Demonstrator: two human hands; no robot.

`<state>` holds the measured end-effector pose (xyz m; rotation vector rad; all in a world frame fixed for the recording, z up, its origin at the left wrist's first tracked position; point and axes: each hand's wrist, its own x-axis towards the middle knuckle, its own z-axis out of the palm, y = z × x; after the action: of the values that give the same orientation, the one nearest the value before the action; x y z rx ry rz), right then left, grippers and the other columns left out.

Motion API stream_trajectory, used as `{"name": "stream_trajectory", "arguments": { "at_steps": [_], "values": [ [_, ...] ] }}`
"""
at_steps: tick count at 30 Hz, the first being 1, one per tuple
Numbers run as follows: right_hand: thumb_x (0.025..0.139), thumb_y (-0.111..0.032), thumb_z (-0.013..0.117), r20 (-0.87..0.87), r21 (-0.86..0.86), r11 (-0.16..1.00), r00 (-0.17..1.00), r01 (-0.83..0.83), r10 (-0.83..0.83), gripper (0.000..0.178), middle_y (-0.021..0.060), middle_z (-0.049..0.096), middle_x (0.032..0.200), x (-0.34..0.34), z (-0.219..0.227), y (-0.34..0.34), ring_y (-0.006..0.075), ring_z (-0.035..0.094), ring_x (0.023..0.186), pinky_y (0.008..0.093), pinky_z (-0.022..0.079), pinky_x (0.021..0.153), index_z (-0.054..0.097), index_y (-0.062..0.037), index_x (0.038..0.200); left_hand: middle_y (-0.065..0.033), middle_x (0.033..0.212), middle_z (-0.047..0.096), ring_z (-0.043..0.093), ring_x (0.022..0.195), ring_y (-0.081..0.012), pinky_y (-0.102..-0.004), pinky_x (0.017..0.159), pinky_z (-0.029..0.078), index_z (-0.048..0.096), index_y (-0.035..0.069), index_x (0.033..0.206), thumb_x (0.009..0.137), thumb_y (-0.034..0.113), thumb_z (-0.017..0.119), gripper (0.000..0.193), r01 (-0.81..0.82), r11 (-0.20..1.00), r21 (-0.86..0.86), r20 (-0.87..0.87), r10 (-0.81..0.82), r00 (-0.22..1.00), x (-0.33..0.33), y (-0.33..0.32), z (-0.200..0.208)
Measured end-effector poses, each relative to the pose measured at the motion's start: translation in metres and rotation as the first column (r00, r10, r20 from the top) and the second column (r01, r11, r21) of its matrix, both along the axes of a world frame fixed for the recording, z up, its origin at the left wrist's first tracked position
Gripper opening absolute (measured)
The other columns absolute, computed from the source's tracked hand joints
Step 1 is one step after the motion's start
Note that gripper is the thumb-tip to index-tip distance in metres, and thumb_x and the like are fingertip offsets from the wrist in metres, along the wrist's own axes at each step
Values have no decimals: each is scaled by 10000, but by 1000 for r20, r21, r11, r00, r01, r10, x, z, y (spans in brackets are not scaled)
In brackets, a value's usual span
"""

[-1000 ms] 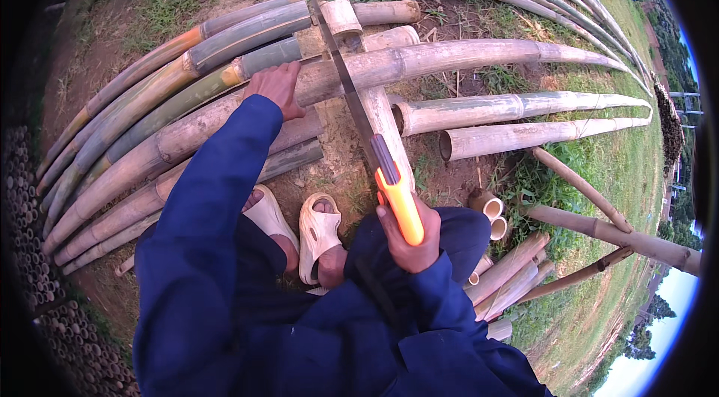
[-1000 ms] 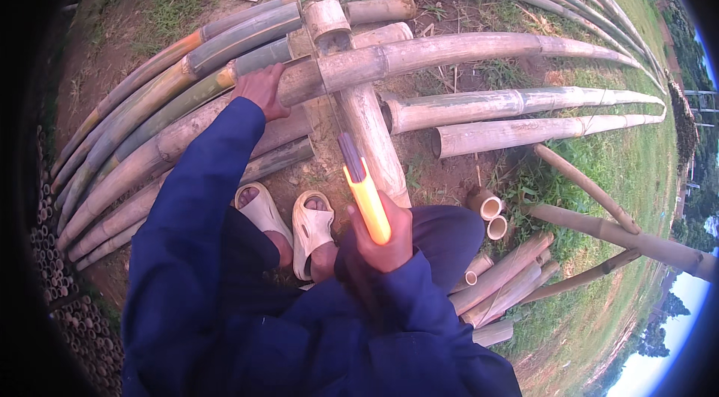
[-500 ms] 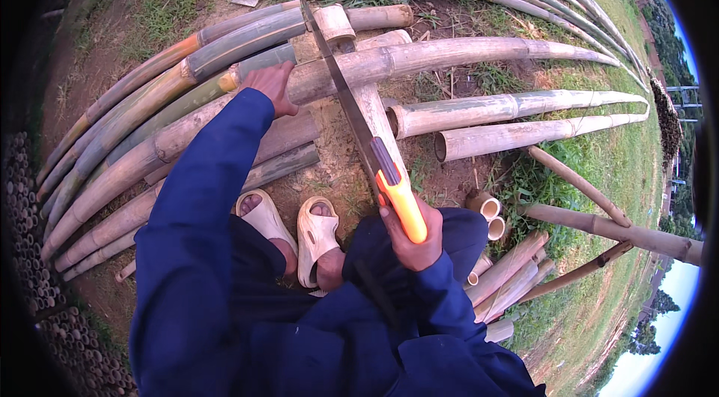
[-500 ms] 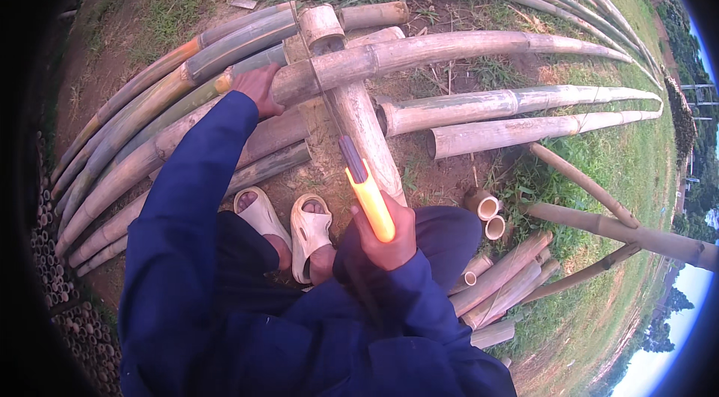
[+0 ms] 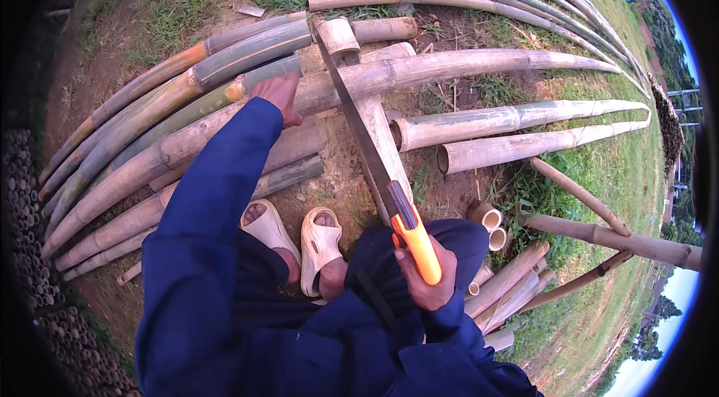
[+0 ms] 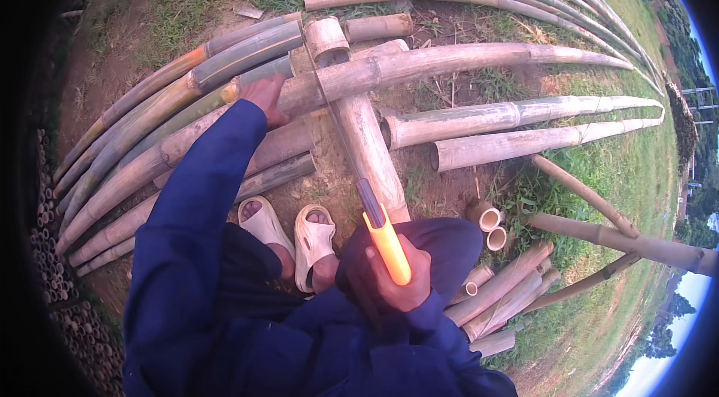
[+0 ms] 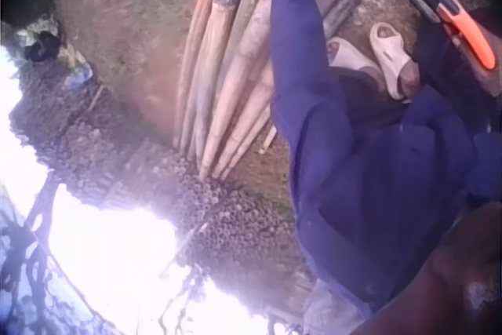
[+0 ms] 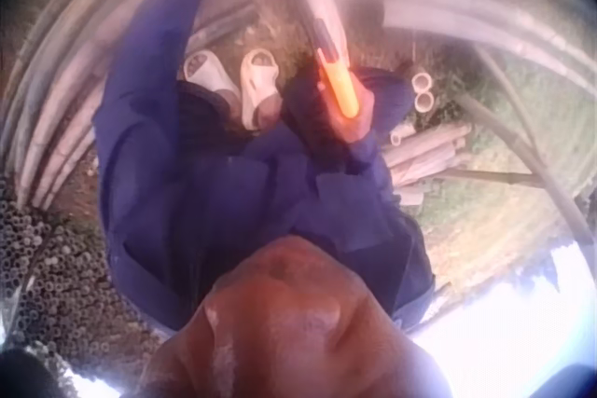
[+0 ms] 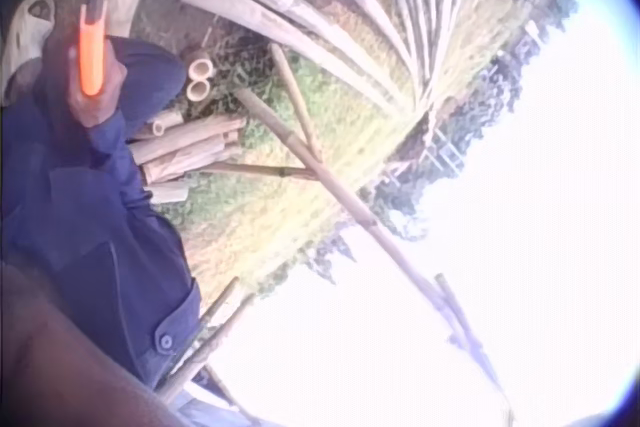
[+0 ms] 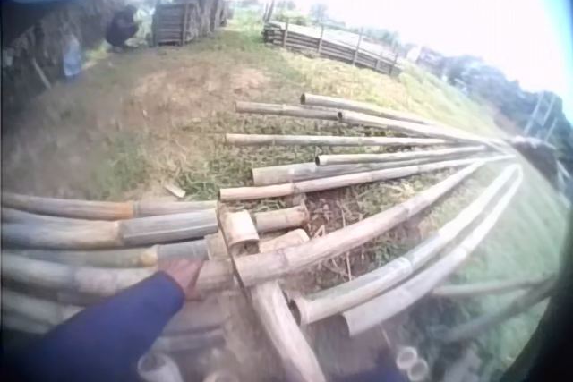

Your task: The person sits on the ground and uses a hand saw to cut long bamboo poles into shorter sections. They repeatedly position a pole, saw through it, and set the cut piece aside.

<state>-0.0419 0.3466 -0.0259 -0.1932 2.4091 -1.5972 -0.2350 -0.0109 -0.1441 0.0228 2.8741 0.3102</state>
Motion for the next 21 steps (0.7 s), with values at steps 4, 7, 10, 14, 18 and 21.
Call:
{"name": "stream_trajectory", "arguments": {
  "at_steps": [4, 7, 10, 14, 18, 21],
  "values": [
    [898, -37, 763, -54, 29, 1000, 998, 11, -10, 182, 121, 687, 746, 19, 4, -2, 270, 692, 619, 334, 523, 607, 696, 3, 1063, -216, 1175, 665, 637, 1139, -413, -490, 954, 523, 537, 17, 1204, 622, 272, 900, 731, 51, 999, -12, -97, -52, 994, 11, 4, -1],
    [889, -34, 773, -67, 104, 994, 997, -21, 28, 186, 110, 654, 705, 33, 13, 10, 258, 663, 574, 341, 501, 571, 697, 5, 1054, -211, 1155, 662, 631, 1127, -405, -481, 960, 515, 532, 18, 1215, 618, 272, 901, 746, 94, 995, -22, -171, -97, 981, 26, 5, -6],
    [883, -24, 773, -65, 64, 998, 997, -30, 34, 194, 95, 628, 678, 44, 27, 23, 240, 630, 537, 338, 481, 545, 698, 8, 1059, -207, 1149, 657, 630, 1115, -396, -475, 957, 515, 525, 21, 1237, 619, 274, 898, 766, 108, 994, 10, -165, -105, 981, 54, 12, -8],
    [883, -11, 764, -4, 73, 995, 998, -69, 69, 208, 86, 623, 681, 60, 20, 36, 227, 618, 534, 328, 475, 546, 697, 12, 1079, -205, 1172, 654, 629, 1141, -384, -465, 963, 518, 519, 27, 1264, 637, 297, 899, 782, 76, 997, -13, -118, -77, 990, 74, 29, -7],
    [892, -28, 764, -3, 38, 998, 998, -55, 55, 201, 98, 644, 707, 46, 15, 20, 245, 643, 562, 333, 486, 564, 698, 8, 1078, -202, 1202, 655, 626, 1169, -381, -458, 979, 518, 506, 34, 1286, 648, 327, 906, 808, 41, 998, -49, -111, -46, 993, 73, 37, -7],
    [897, -38, 763, -30, 4, 999, 998, -53, 54, 197, 109, 667, 743, 39, -7, 15, 267, 670, 595, 333, 502, 585, 703, 3, 1081, -181, 1136, 665, 661, 1086, -348, -431, 963, 537, 525, 4, 1153, 648, 352, 901, 719, 61, 995, -78, -224, -77, 971, 78, 30, -11]
  ]
}}
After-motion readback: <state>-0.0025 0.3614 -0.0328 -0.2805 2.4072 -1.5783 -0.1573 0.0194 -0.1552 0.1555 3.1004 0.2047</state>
